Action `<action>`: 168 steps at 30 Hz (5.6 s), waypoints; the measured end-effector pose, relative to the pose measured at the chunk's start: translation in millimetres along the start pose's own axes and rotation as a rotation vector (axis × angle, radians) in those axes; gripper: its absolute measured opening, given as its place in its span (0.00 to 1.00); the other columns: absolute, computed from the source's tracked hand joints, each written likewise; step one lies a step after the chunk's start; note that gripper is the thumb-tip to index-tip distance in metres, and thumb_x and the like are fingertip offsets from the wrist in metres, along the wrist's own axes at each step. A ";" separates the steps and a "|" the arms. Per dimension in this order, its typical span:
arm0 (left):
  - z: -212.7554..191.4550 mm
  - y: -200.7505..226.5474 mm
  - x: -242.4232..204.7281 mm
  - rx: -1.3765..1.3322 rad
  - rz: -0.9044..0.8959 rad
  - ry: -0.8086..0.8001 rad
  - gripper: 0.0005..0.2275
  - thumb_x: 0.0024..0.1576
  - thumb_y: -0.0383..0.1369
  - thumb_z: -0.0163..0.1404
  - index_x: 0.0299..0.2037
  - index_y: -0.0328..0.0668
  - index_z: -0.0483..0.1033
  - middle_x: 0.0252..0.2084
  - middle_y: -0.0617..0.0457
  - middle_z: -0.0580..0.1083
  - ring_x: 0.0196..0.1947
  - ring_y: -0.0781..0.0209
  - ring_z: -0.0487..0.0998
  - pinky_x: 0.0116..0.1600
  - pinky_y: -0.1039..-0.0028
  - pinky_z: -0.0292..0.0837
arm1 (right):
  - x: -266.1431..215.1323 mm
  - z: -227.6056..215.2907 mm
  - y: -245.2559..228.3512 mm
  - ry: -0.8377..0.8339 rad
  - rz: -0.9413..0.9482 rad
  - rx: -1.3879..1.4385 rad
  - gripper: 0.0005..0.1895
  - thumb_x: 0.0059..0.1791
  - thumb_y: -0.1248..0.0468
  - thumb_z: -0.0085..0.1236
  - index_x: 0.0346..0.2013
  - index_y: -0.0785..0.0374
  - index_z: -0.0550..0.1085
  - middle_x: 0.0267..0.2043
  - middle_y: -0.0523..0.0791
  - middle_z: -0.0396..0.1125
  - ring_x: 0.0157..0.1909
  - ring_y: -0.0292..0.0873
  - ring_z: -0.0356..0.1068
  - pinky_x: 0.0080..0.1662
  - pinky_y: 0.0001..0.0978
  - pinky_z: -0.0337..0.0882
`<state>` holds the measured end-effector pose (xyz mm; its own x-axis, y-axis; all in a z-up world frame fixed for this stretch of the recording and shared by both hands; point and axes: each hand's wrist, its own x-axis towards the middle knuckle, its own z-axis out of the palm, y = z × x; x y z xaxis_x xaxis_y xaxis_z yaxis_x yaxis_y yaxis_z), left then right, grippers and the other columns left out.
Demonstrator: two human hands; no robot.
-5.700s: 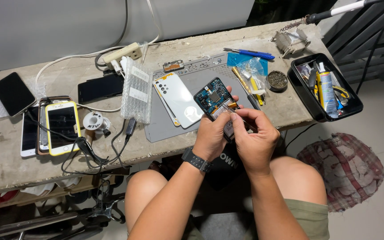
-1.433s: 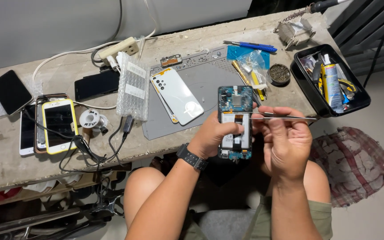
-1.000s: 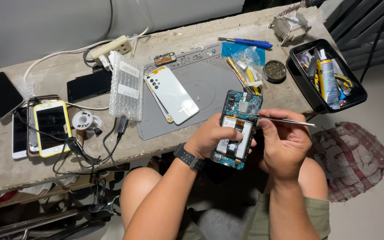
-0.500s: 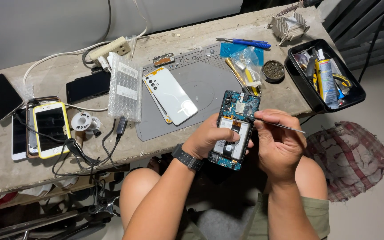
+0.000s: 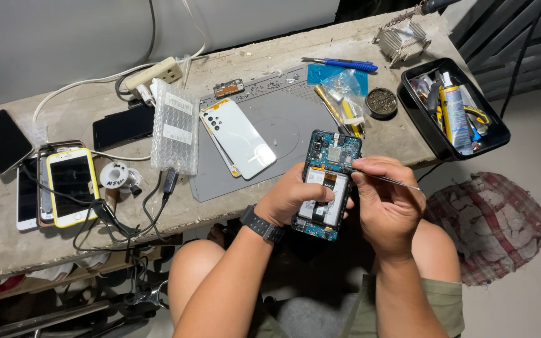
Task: Repair a smartphone by manipulating internal components and preparing a replacement screen.
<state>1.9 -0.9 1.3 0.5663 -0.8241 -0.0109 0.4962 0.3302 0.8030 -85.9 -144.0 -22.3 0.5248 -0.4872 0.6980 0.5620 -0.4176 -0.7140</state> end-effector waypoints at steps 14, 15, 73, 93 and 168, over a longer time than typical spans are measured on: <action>1.8 0.7 -1.5 0.018 0.030 -0.001 0.13 0.42 0.22 0.61 0.39 0.38 0.82 0.28 0.52 0.78 0.28 0.63 0.81 0.33 0.73 0.77 | -2.2 -1.7 5.8 0.003 -0.044 -0.019 0.08 0.53 0.80 0.66 0.41 0.77 0.73 0.42 0.63 0.76 0.50 0.55 0.78 0.22 0.32 0.76; 3.0 1.4 -2.1 0.019 0.029 0.005 0.12 0.42 0.22 0.61 0.38 0.37 0.82 0.28 0.53 0.78 0.28 0.64 0.81 0.32 0.74 0.76 | -2.0 -1.5 5.8 0.004 -0.061 -0.026 0.08 0.52 0.81 0.66 0.41 0.78 0.73 0.42 0.63 0.76 0.50 0.56 0.78 0.24 0.34 0.77; 16.5 16.7 -16.3 0.021 0.077 0.065 0.13 0.43 0.22 0.63 0.38 0.42 0.81 0.30 0.56 0.78 0.31 0.66 0.81 0.36 0.75 0.76 | -6.2 -15.1 27.9 0.295 0.403 0.371 0.12 0.61 0.67 0.57 0.56 0.60 0.65 0.51 0.50 0.73 0.47 0.45 0.80 0.49 0.37 0.89; 7.5 14.4 -5.9 0.045 0.111 0.171 0.15 0.41 0.19 0.62 0.40 0.35 0.81 0.31 0.49 0.79 0.30 0.60 0.81 0.35 0.69 0.78 | -8.0 -1.0 28.4 0.245 0.458 0.361 0.13 0.63 0.65 0.50 0.61 0.58 0.61 0.56 0.55 0.71 0.36 0.50 0.82 0.33 0.39 0.88; -89.7 6.7 24.9 -0.491 0.238 0.003 0.40 0.61 0.66 0.39 0.72 0.42 0.73 0.53 0.27 0.82 0.46 0.27 0.87 0.53 0.34 0.83 | -40.0 -14.2 -150.0 -0.105 0.242 0.031 0.09 0.54 0.70 0.67 0.47 0.72 0.81 0.36 0.53 0.80 0.36 0.42 0.82 0.38 0.35 0.85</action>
<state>78.4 22.1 -47.1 0.7021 -0.6992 0.1348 0.6025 0.6842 0.4109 -200.3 -72.8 56.0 0.7088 -0.4873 0.5100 0.4303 -0.2743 -0.8600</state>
